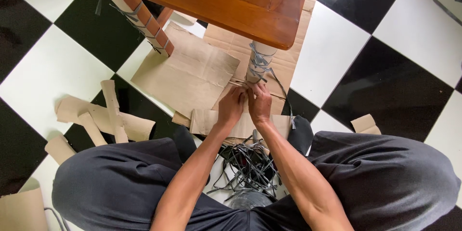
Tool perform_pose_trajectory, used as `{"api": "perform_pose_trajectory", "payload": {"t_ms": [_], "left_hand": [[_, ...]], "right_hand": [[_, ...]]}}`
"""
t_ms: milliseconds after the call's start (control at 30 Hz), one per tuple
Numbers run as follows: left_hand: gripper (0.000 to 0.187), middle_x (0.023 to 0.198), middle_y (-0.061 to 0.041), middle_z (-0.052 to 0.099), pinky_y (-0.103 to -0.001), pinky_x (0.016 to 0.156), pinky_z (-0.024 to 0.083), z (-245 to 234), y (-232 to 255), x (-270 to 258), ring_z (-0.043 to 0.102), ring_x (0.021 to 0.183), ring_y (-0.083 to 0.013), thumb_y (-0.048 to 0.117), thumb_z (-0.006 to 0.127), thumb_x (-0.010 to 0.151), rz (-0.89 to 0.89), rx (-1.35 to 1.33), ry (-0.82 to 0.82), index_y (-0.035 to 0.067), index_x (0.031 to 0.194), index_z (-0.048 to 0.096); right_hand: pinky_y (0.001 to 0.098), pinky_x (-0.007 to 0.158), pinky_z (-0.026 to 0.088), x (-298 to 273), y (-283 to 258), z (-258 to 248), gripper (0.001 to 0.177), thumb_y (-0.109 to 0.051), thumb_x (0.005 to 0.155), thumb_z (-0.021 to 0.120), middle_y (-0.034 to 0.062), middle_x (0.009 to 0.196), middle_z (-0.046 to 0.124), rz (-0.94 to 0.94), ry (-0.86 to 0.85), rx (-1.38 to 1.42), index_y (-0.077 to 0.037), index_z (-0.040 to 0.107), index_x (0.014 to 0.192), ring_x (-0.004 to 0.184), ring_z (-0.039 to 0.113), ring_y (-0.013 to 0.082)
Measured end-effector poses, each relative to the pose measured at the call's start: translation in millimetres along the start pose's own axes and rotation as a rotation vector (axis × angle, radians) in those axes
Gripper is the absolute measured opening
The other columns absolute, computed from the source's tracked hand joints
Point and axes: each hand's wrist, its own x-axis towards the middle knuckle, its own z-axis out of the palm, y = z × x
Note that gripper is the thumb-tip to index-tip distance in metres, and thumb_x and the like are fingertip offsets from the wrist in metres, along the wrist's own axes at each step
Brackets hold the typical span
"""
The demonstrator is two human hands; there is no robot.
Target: Wrapping a wooden table leg with cardboard and securing it with multiple cable ties
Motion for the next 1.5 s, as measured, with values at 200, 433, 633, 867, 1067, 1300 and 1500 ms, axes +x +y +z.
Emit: {"api": "perform_pose_trajectory", "payload": {"t_ms": [200, 433, 633, 867, 1067, 1300, 1500], "left_hand": [[0.008, 0.092, -0.003, 0.061, -0.047, 0.071, 0.060, 3.3, -6.0, 6.3, 0.072, 0.088, -0.0329, 0.028, 0.058, 0.102, 0.112, -0.031, 0.083, 0.023, 0.103, 0.064], [0.021, 0.074, -0.002, 0.069, -0.034, 0.069, 0.056, 20.4, -5.2, 22.0, 0.072, 0.071, -0.0195, 0.041, 0.065, 0.092, -0.417, -0.556, 0.235, 0.020, 0.090, 0.067], [0.023, 0.055, -0.001, 0.066, -0.027, 0.062, 0.055, 29.5, -16.3, 33.8, 0.067, 0.054, -0.0129, 0.035, 0.076, 0.089, -0.532, -0.680, 0.290, 0.016, 0.080, 0.067], [0.020, 0.056, -0.001, 0.069, -0.028, 0.063, 0.056, 50.2, -36.5, 38.4, 0.070, 0.055, -0.0149, 0.038, 0.079, 0.085, -0.587, -0.561, 0.407, 0.019, 0.085, 0.072], [0.051, 0.072, -0.010, 0.070, -0.032, 0.069, 0.057, 88.8, -57.8, 42.1, 0.070, 0.069, -0.0180, 0.039, 0.093, 0.070, -0.778, -0.831, 0.378, 0.007, 0.096, 0.062], [0.054, 0.074, -0.008, 0.066, -0.025, 0.058, 0.055, 91.7, -44.1, 50.6, 0.066, 0.063, -0.0140, 0.033, 0.096, 0.070, -0.885, -0.937, 0.395, 0.001, 0.098, 0.063], [0.022, 0.071, -0.011, 0.072, -0.022, 0.053, 0.055, 103.0, -58.5, 50.3, 0.068, 0.056, -0.0123, 0.021, 0.088, 0.083, -0.837, -1.120, 0.316, 0.007, 0.088, 0.072]], "right_hand": [[0.0393, 0.083, 0.056, 7.5, -18.1, -10.3, 0.024, 0.003, 0.090, 0.065, 0.0070, 0.092, 0.063, -0.113, -0.014, -0.019, -0.013, 0.073, 0.105, 0.092, 0.064, 0.0292], [0.0378, 0.089, 0.054, 2.9, -4.7, 3.1, 0.021, -0.001, 0.096, 0.062, 0.0042, 0.096, 0.063, -0.092, -0.003, 0.026, -0.015, 0.071, 0.109, 0.095, 0.063, 0.0274], [0.0390, 0.078, 0.057, 5.9, -21.2, 0.8, 0.013, -0.010, 0.101, 0.063, 0.0052, 0.090, 0.062, 0.016, 0.017, 0.106, -0.016, 0.073, 0.108, 0.089, 0.064, 0.0273], [0.0354, 0.068, 0.062, 8.4, -22.9, 6.0, 0.007, -0.008, 0.098, 0.067, 0.0103, 0.087, 0.065, 0.273, 0.125, 0.263, -0.011, 0.071, 0.102, 0.085, 0.067, 0.0282], [0.0338, 0.072, 0.062, 7.1, -20.4, 8.2, 0.007, -0.004, 0.093, 0.069, 0.0089, 0.086, 0.062, 0.286, 0.142, 0.252, -0.011, 0.067, 0.096, 0.085, 0.066, 0.0260], [0.0327, 0.071, 0.062, 7.9, -22.4, 2.2, 0.009, -0.002, 0.092, 0.072, 0.0091, 0.085, 0.062, 0.209, 0.121, 0.220, -0.009, 0.067, 0.094, 0.086, 0.066, 0.0281], [0.0299, 0.070, 0.062, 8.0, -19.8, 1.5, 0.009, -0.003, 0.092, 0.074, 0.0083, 0.084, 0.064, 0.176, 0.124, 0.229, -0.010, 0.069, 0.092, 0.085, 0.066, 0.0271]]}}
